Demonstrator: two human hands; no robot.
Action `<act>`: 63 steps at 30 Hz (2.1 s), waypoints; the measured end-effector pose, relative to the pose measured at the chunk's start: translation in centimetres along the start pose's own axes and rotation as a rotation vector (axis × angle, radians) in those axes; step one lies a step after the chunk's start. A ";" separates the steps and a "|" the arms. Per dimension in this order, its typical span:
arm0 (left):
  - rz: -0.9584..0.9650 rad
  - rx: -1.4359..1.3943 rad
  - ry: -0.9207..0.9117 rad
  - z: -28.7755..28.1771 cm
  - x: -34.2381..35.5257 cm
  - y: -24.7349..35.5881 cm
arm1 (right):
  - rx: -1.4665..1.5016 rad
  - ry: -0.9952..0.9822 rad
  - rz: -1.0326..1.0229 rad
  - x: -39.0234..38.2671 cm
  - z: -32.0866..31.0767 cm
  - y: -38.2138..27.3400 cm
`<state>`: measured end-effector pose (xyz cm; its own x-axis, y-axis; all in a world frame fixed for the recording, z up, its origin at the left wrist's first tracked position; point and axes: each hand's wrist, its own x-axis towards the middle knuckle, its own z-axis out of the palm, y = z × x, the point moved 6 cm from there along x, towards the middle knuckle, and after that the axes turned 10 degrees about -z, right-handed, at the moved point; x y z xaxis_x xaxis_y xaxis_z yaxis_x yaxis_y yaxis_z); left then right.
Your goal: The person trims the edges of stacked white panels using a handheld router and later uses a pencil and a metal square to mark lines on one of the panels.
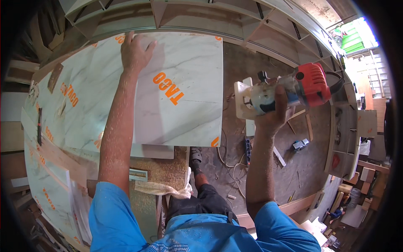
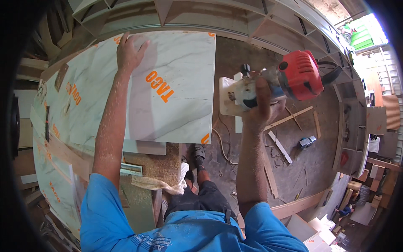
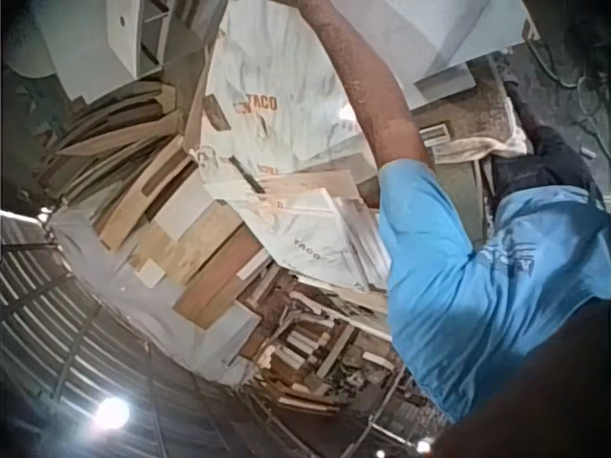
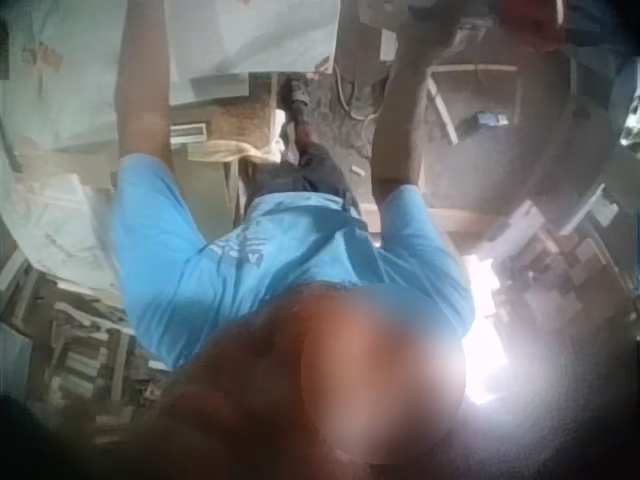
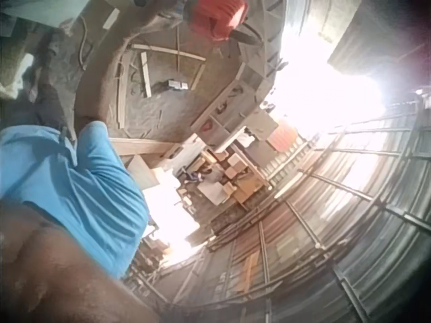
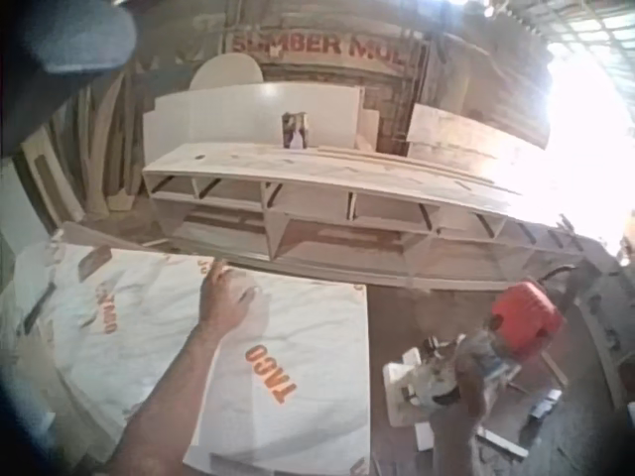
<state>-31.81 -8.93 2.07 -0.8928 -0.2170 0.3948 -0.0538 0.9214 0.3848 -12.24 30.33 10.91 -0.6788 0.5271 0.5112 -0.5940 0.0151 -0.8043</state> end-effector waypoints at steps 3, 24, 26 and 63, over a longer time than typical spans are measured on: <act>0.146 0.018 0.149 3.0 2.1 0.4 | -0.048 -0.033 -0.023 -1.5 2.6 1.4; 0.076 0.049 -0.081 5.1 4.5 0.2 | -0.080 -0.189 -0.096 -5.2 7.4 5.3; 0.006 -0.020 -0.123 4.2 4.1 0.7 | -0.066 -0.139 -0.070 -5.5 7.2 5.7; -0.132 -0.176 -0.169 2.3 3.2 1.3 | -0.110 -0.305 0.024 -7.0 6.1 7.4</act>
<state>-35.76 -7.68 1.91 -0.9461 -0.2607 0.1922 -0.1092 0.8155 0.5684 -14.47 21.60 3.21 -0.7998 0.2503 0.5455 -0.5375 0.1060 -0.8366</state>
